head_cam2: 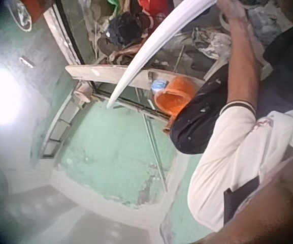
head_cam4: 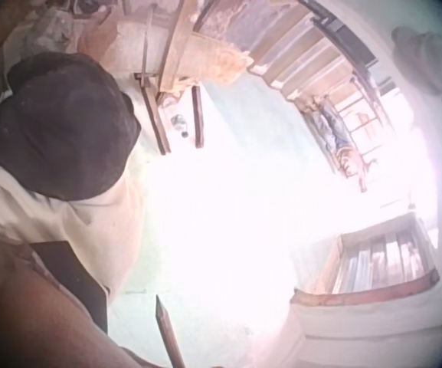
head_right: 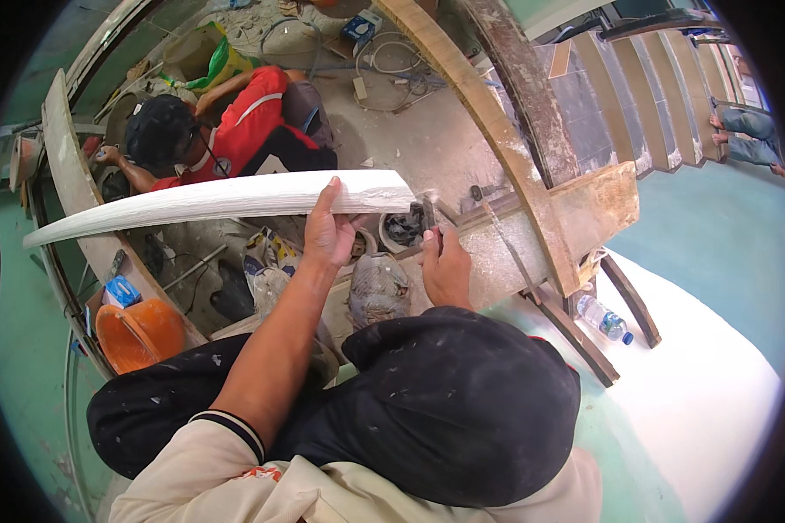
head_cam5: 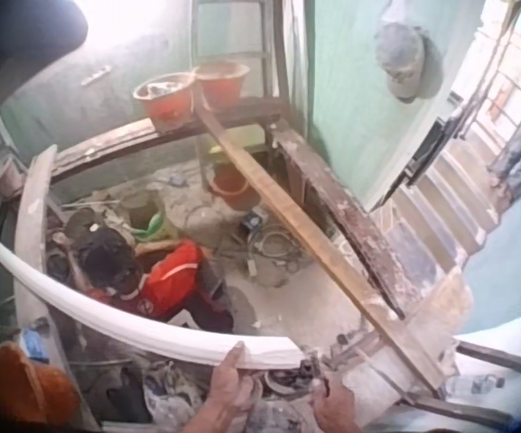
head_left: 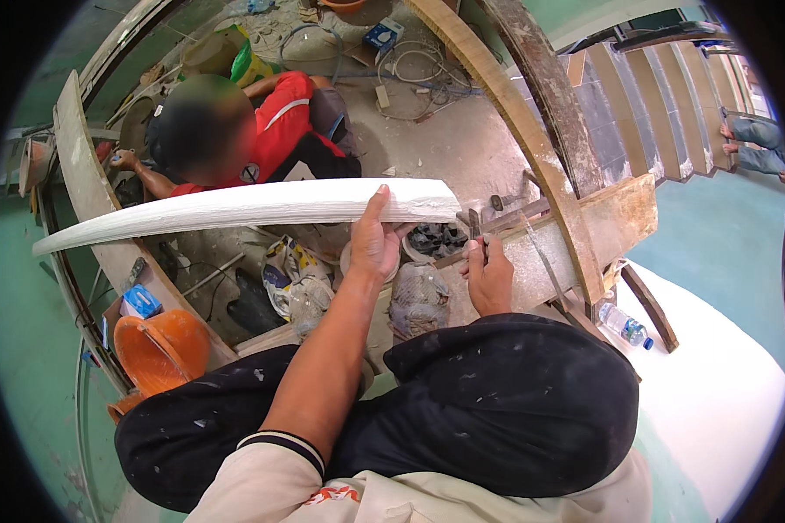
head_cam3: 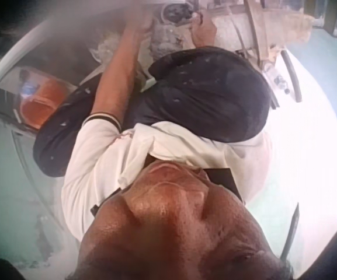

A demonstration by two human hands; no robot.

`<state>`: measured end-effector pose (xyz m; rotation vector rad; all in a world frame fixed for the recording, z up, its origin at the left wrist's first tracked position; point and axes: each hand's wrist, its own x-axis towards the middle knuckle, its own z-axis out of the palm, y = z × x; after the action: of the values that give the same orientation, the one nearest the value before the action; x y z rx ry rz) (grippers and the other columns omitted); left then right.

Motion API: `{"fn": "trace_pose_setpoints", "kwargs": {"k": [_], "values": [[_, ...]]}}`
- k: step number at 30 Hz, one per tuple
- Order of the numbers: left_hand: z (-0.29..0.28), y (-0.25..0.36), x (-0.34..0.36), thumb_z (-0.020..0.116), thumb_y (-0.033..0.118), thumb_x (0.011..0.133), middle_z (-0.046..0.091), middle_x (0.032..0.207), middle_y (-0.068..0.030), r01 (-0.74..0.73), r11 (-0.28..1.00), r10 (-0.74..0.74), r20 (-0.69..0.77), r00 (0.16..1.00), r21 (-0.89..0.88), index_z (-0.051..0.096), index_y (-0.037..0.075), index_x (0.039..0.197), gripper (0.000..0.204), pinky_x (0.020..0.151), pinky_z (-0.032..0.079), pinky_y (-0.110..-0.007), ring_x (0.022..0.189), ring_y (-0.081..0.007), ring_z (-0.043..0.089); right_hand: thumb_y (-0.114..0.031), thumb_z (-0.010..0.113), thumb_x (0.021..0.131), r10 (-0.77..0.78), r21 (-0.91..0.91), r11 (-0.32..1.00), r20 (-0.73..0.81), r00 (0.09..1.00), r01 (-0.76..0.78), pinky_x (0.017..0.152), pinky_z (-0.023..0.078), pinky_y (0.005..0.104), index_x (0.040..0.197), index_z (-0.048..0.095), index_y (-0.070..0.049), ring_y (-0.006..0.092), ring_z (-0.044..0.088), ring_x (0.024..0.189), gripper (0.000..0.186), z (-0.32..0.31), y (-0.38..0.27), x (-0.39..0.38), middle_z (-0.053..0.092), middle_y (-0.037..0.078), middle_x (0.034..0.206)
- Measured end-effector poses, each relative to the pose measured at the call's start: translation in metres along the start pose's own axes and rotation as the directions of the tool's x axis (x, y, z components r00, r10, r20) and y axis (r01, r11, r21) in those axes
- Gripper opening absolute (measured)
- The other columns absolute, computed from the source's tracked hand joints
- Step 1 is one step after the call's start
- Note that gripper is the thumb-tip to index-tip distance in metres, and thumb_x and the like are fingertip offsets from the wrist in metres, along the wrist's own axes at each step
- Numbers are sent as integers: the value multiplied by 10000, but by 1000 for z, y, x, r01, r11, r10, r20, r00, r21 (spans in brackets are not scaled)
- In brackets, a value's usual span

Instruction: The person sits on the floor and uses a utility knife to scrape and smooth a long white trim piece. They repeatedly scrape along the length of the trim, then lift it to inspect the surface before placing it against the wall near the ceiling.

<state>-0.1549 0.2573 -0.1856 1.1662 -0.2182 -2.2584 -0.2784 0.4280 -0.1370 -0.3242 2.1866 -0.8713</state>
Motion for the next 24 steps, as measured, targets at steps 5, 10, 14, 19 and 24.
{"fn": "trace_pose_setpoints", "kwargs": {"k": [5,10,14,19,24], "values": [[-2,-1,2,736,362,1008,689,1294,-76,39,999,-39,30,999,-3,595,113,1342,439,1087,498,-530,1248,-270,654,-243,614,1081,-462,-233,850,102,881,473,779,572,496,1191,633,-37,420,743,932,234,28,-14,8,753,211,1002],[4,1,-3,736,360,1009,668,1327,-86,25,1000,-25,5,1000,-6,586,113,1350,447,1111,477,-552,1279,-282,631,-282,596,1093,-195,-144,975,-167,966,172,826,560,500,1189,638,-52,433,716,962,253,5,-17,10,732,202,1020],[1,0,0,742,342,1008,698,1243,-86,31,999,-30,5,1000,-20,611,103,1320,414,1030,551,-526,1221,-276,672,-271,587,1097,-510,-235,815,140,848,529,836,555,491,1193,638,-52,428,711,1002,245,27,-23,5,733,207,1066],[6,-1,-3,729,382,1016,705,1254,-85,7,1000,-7,2,1000,-9,607,127,1329,422,998,562,-511,1191,-266,683,-305,584,1110,-90,-26,996,-107,990,88,833,541,479,1199,624,-48,377,714,926,274,13,-6,14,725,212,1021],[3,-2,-1,724,418,1022,712,1236,-81,11,1000,-11,19,1000,-17,609,127,1320,432,991,564,-500,1174,-258,692,-366,601,1103,-302,-190,932,67,951,309,827,514,490,1124,579,-20,403,671,937,347,23,-14,2,685,207,998]]}}
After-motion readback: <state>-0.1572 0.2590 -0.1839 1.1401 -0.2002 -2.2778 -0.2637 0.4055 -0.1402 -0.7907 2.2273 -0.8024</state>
